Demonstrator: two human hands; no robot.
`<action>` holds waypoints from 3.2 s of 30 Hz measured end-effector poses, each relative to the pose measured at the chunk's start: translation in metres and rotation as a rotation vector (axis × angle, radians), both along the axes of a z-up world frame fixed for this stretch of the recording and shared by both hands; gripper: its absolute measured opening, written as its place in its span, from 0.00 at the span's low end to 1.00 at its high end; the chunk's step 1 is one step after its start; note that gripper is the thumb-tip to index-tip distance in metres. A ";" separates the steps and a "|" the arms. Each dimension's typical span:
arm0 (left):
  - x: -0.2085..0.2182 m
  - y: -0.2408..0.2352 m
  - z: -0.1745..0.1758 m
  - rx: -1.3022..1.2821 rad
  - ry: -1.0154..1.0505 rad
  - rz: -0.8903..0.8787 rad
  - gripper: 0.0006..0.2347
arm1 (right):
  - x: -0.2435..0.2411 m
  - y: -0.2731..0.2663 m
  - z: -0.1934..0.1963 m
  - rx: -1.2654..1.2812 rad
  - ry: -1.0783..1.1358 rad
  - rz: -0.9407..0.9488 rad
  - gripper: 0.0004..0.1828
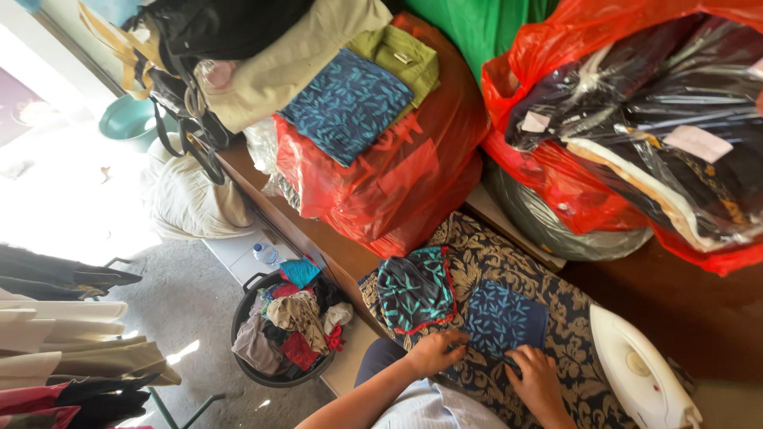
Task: The person irons a patterned piece of clothing on a small ironing board, smoothing it with their hands and using a white iron. They fold the item and place it on a nearby stack of clothes, then pick up another piece from a basket to iron.
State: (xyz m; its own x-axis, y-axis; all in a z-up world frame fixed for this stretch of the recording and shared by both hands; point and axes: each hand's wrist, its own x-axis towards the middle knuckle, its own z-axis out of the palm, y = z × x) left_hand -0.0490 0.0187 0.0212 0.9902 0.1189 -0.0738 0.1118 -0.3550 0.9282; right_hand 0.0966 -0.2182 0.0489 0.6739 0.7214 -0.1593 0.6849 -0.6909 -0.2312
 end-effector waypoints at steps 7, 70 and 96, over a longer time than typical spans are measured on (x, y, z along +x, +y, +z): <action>0.014 0.020 -0.059 -0.585 0.104 -0.077 0.26 | 0.020 0.018 -0.012 0.172 0.116 -0.029 0.06; 0.033 0.443 0.293 0.542 -0.774 0.703 0.21 | 0.013 0.491 0.289 1.089 -0.406 -0.058 0.38; 0.101 0.449 0.264 0.721 -0.401 0.314 0.24 | 0.019 0.431 0.218 0.552 -0.235 -0.057 0.39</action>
State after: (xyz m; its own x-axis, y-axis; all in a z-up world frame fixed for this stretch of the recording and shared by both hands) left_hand 0.0523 0.4681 0.2851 0.8390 0.2735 0.4705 0.0167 -0.8771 0.4801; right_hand 0.1152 0.2125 0.2671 0.6861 0.6166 0.3861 0.7263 -0.5495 -0.4130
